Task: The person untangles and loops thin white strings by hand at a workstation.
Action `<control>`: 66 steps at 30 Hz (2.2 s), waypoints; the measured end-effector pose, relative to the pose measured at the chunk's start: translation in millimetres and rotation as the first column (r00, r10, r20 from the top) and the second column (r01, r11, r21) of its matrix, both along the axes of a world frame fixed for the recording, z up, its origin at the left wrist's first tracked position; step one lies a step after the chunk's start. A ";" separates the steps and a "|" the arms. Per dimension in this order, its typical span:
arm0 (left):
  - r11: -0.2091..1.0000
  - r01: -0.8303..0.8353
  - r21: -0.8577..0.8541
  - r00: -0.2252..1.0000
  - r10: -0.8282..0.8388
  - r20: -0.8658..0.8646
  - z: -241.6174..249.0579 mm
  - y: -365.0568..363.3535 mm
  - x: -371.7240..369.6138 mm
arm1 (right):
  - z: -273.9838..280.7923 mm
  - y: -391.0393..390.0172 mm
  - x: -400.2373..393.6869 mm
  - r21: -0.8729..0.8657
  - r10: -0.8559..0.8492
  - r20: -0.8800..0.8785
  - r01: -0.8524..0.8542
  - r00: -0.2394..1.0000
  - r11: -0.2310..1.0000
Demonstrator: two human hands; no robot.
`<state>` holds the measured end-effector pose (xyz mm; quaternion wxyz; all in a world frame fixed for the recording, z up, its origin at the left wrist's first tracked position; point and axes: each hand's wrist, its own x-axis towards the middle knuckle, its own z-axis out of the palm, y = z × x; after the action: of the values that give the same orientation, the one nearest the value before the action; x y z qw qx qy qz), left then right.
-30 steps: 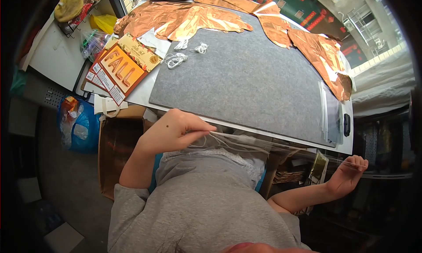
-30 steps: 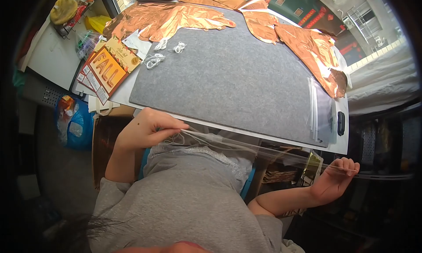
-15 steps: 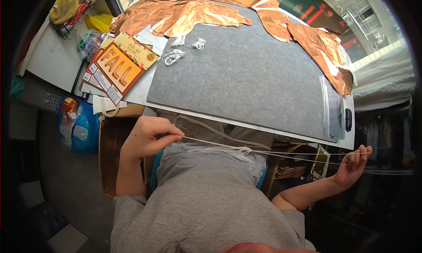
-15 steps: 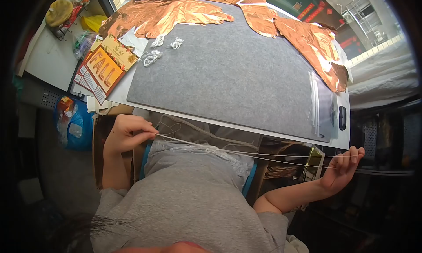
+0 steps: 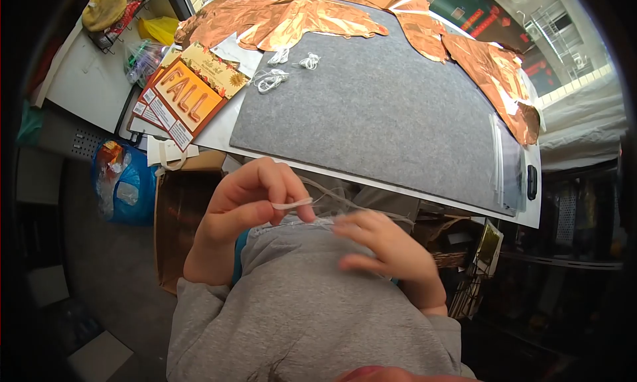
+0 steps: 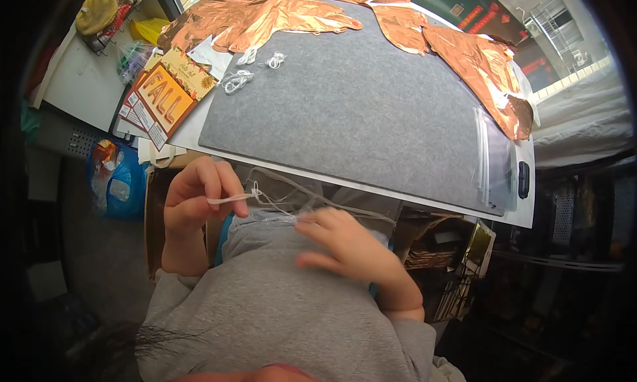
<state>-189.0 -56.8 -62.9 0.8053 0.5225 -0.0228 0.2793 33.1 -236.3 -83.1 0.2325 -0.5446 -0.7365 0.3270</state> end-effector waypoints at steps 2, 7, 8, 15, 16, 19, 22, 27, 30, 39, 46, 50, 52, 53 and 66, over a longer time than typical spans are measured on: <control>0.999 0.018 0.027 0.998 -0.020 0.067 12.5 -6.0 5.0 | -33.9 23.5 -24.7 0.044 -0.200 -0.143 0.208 0.969 0.977; 0.997 0.020 0.077 0.990 -0.031 0.138 20.7 -2.4 -1.9 | -81.7 56.7 -31.2 -0.150 -0.117 -0.484 0.050 0.867 0.987; 0.994 -0.072 0.087 0.983 0.056 0.176 18.5 1.3 -7.1 | -85.4 58.4 -30.0 -0.194 -0.098 -0.581 -0.020 0.808 0.981; 0.888 -0.385 -0.252 0.844 0.450 0.293 18.3 32.8 -44.9 | -87.8 6.2 27.9 -0.440 -0.364 -0.782 -0.034 0.505 0.897; 0.878 -0.383 -0.286 0.832 0.463 0.305 16.7 38.1 -49.8 | -89.1 -3.4 37.7 -0.429 -0.379 -0.750 0.039 0.542 0.903; 0.864 -0.379 -0.332 0.817 0.481 0.318 8.4 49.1 -62.3 | -88.6 -32.5 59.6 -0.426 -0.435 -0.793 0.123 0.426 0.896; 0.833 -0.447 -0.328 0.788 0.540 0.298 -0.2 53.1 -66.5 | -84.4 -59.5 81.9 -0.429 -0.519 -0.694 0.293 0.500 0.855; 0.678 -0.690 -0.253 0.669 0.731 0.137 -6.6 49.8 -62.2 | -88.4 -114.7 123.7 -0.486 -0.777 -0.437 0.608 0.453 0.628; 0.561 -0.827 -0.041 0.558 0.828 0.057 -10.6 48.0 -61.0 | -100.4 -146.5 156.0 -0.428 -0.835 -0.424 0.735 0.351 0.526; 0.830 0.097 0.549 0.597 0.393 -0.699 -41.7 36.2 -55.0 | -135.1 -157.1 187.1 0.234 -0.794 0.461 0.808 0.397 0.540; 0.471 0.328 0.819 0.585 0.580 -0.567 -107.0 -1.2 -8.7 | -116.3 -29.0 52.4 -0.022 -0.511 0.116 0.516 0.852 0.856; 0.633 0.335 0.698 0.675 0.356 -0.647 -130.1 -12.3 29.0 | -133.5 8.5 9.3 -0.031 -0.347 0.068 0.349 0.936 0.937; 0.638 0.324 0.698 0.691 0.345 -0.636 -138.0 -18.1 40.2 | -149.3 13.7 11.1 -0.091 -0.185 0.207 0.207 0.961 0.974; 0.626 0.326 0.709 0.695 0.350 -0.629 -143.9 -19.7 42.7 | -148.6 14.1 12.7 -0.092 -0.188 0.207 0.210 0.960 0.973; 0.998 0.056 -0.034 0.809 -0.066 -0.584 -68.2 -46.6 48.6 | -48.0 -3.7 10.4 -0.621 -0.630 -0.725 0.132 0.278 0.772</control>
<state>-140.4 -103.4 -131.0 0.7857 0.5760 0.2112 0.0794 43.5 -240.0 -131.1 0.5384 -0.4747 -0.2271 0.6582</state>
